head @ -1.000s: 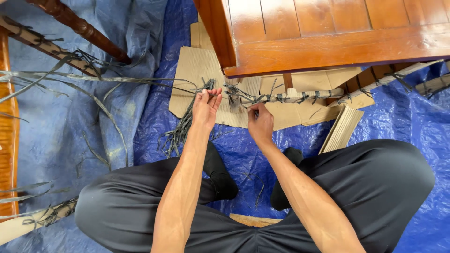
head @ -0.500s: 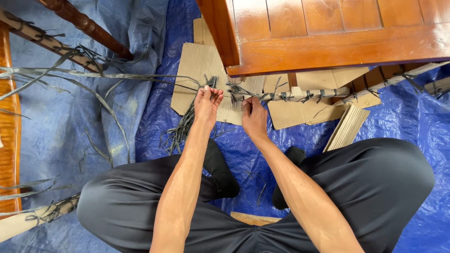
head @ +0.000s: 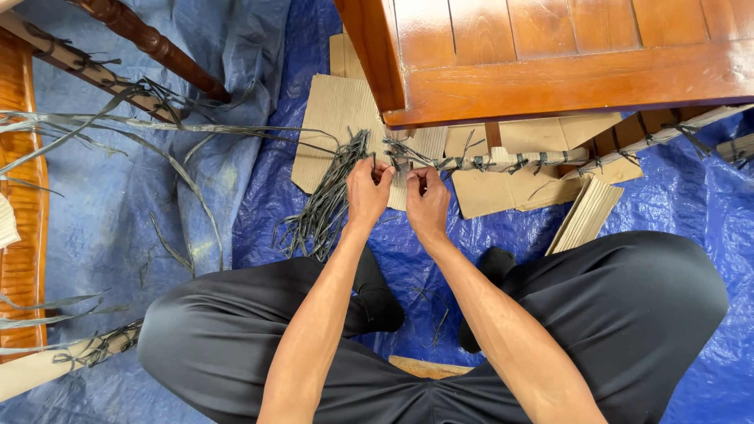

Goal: Wrapping the legs of a wooden chair with protective cardboard strips and securing them with plastic ties.

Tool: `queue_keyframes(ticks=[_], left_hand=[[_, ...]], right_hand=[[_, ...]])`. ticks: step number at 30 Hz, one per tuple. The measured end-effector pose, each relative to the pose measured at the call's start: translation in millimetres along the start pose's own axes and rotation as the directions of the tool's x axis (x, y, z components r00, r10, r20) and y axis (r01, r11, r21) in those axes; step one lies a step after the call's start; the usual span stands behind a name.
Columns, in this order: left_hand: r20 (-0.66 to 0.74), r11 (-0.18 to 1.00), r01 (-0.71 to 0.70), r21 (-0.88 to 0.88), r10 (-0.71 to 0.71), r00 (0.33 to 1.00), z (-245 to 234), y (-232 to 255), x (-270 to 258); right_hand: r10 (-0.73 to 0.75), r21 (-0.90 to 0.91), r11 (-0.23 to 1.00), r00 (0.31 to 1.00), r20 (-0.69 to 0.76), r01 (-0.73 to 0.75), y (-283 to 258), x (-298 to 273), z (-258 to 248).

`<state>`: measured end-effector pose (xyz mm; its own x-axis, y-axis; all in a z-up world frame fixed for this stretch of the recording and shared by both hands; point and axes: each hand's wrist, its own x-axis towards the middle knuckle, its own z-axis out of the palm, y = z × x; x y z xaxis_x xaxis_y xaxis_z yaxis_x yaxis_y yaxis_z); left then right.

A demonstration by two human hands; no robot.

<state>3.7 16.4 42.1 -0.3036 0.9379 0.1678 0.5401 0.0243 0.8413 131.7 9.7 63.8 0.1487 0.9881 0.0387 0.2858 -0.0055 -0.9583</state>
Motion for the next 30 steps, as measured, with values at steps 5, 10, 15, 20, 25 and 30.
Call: queue_keyframes(ticks=[5,10,15,20,25,30], left_hand=[[0.102,0.914,0.337,-0.226,-0.321,0.941,16,-8,0],[0.293,0.571,0.565,-0.596,-0.5,0.815,30,-33,-1],[0.326,0.566,0.593,-0.572,-0.507,0.798,29,-38,-3],[0.315,0.606,0.588,-0.536,-0.502,0.805,21,-28,-3],[0.279,0.644,0.541,-0.541,-0.469,0.838,20,-26,-3],[0.249,0.659,0.523,-0.54,-0.469,0.847,18,-25,-2]], right_hand=[[0.141,0.251,0.955,0.986,0.095,-0.16,32,-1,12],[0.419,0.452,0.696,0.827,0.375,-0.558,28,-2,13],[0.424,0.297,0.817,0.864,0.272,-0.494,41,-2,25],[0.381,0.281,0.867,0.911,0.157,-0.411,43,5,29],[0.456,0.379,0.775,0.863,0.218,-0.505,41,8,29],[0.503,0.409,0.701,0.812,0.296,-0.584,44,8,28]])
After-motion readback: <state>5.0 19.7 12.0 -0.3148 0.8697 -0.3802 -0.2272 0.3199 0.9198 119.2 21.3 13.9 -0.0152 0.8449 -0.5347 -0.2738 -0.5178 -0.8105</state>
